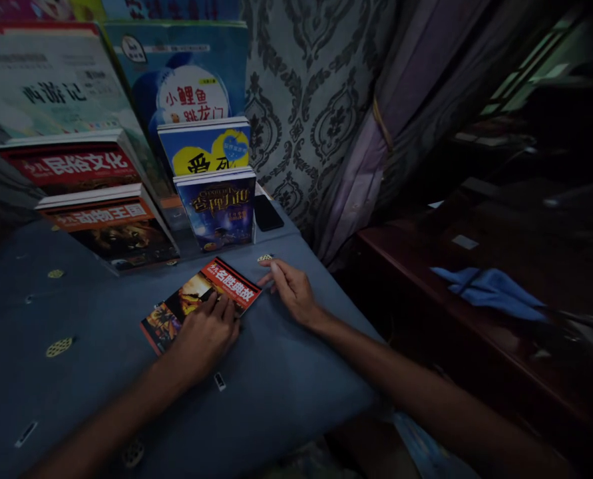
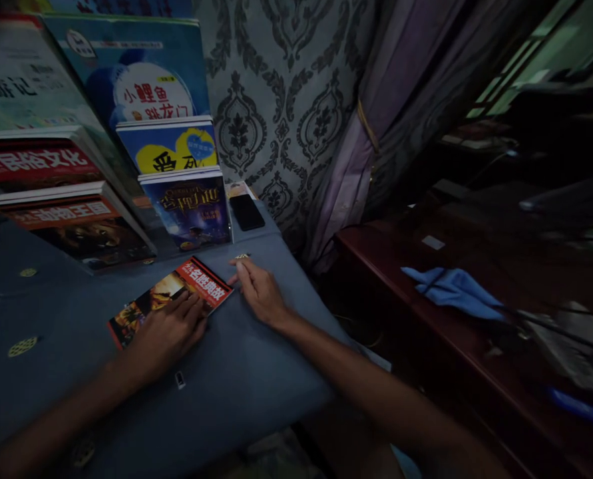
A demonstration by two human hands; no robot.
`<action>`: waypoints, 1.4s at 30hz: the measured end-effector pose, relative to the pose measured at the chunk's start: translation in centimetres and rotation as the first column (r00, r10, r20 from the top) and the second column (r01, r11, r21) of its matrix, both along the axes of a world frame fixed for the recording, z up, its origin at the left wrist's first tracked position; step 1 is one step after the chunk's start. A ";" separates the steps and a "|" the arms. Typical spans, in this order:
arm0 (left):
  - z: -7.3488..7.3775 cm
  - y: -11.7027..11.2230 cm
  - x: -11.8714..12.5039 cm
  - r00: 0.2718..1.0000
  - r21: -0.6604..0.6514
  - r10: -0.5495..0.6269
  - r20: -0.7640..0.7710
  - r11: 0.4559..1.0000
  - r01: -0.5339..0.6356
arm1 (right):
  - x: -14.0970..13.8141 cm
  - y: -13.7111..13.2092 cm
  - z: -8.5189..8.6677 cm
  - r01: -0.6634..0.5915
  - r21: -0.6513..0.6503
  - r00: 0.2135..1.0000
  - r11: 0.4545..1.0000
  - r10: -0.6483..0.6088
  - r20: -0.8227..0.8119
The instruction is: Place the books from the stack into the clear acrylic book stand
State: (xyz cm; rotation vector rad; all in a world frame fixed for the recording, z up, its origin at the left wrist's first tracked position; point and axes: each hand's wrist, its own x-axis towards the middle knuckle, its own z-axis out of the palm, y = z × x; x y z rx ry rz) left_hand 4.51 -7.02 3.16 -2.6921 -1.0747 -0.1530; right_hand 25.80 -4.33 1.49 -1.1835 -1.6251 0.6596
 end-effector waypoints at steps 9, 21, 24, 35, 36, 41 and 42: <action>-0.5 0.3 -0.4 0.999 -0.029 -0.032 0.018 0.999 0.033 | 0.0 -0.8 0.7 -0.055 0.031 0.990 0.998 0.050 0.131; -0.7 0.1 -0.2 1.000 0.004 0.000 -0.020 1.000 0.000 | 0.1 -0.7 0.3 -0.093 0.005 0.949 0.996 0.087 0.303; -0.9 -0.1 0.0 1.000 0.025 0.023 0.018 0.999 -0.023 | -0.1 -0.6 0.3 -0.120 -0.008 0.897 0.993 0.112 0.428; -0.5 0.9 -1.0 0.998 0.018 0.016 0.058 1.000 -0.017 | -1.3 0.1 1.3 -0.136 0.026 0.786 0.990 0.092 0.611; -0.4 1.0 -1.0 0.999 0.014 0.022 0.037 1.000 -0.023 | -1.5 0.8 1.3 -0.149 0.014 0.788 0.989 0.110 0.605; -0.1 1.7 -1.5 0.994 -0.043 0.098 0.053 0.994 -0.096 | -2.9 5.2 0.4 -0.270 -0.012 0.811 0.963 0.234 0.537; -0.1 1.8 -1.7 0.992 -0.057 0.104 0.074 0.993 -0.100 | -3.2 5.9 0.1 -0.287 -0.003 0.813 0.958 0.245 0.528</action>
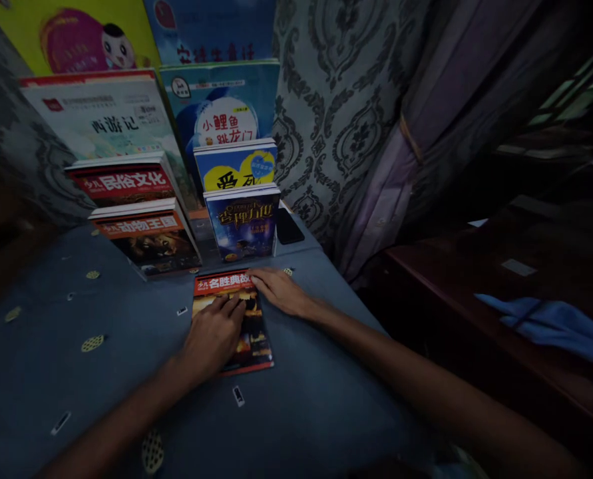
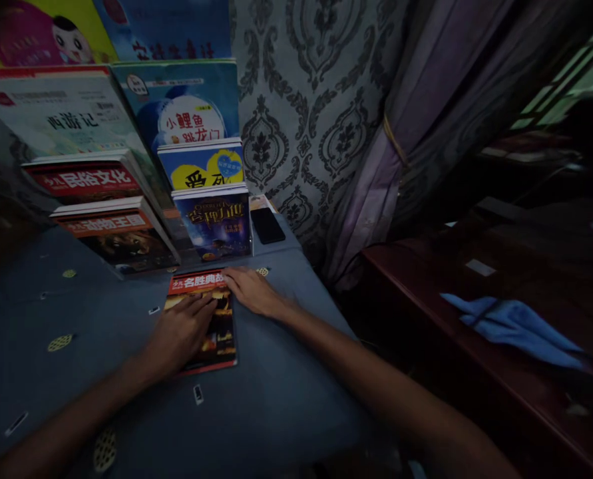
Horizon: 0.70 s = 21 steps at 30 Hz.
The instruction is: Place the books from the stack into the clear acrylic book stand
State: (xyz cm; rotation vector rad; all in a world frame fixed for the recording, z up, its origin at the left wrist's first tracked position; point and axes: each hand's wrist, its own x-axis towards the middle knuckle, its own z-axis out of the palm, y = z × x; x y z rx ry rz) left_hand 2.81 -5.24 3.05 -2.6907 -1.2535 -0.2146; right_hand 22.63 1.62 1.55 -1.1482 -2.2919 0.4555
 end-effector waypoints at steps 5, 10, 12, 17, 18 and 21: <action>0.1 0.0 -0.6 0.997 -0.050 0.006 0.080 0.999 -0.002 | -0.3 1.8 -1.8 -0.045 0.044 0.999 0.998 0.045 -0.011; 0.5 -1.2 -0.4 0.991 -0.131 -0.115 0.062 0.984 0.122 | -0.1 1.5 -2.6 -0.047 0.067 0.998 0.997 0.044 0.045; 0.7 -1.8 -0.2 0.985 -0.145 -0.167 0.033 0.975 0.170 | -0.1 1.2 -2.6 -0.041 0.061 0.998 0.997 0.038 0.054; 0.9 -2.6 0.2 0.981 -0.147 -0.192 -0.033 0.972 0.185 | 0.4 -0.8 -2.2 -0.058 0.045 0.998 0.997 0.056 0.029; 0.9 -2.7 0.3 0.979 -0.145 -0.195 -0.055 0.972 0.185 | 0.6 -1.4 -2.1 -0.061 0.040 0.998 0.997 0.060 0.021; 1.3 -2.7 0.5 0.968 -0.149 -0.221 -0.121 0.968 0.203 | 1.3 -4.0 -1.8 -0.050 0.033 0.999 0.998 0.050 -0.007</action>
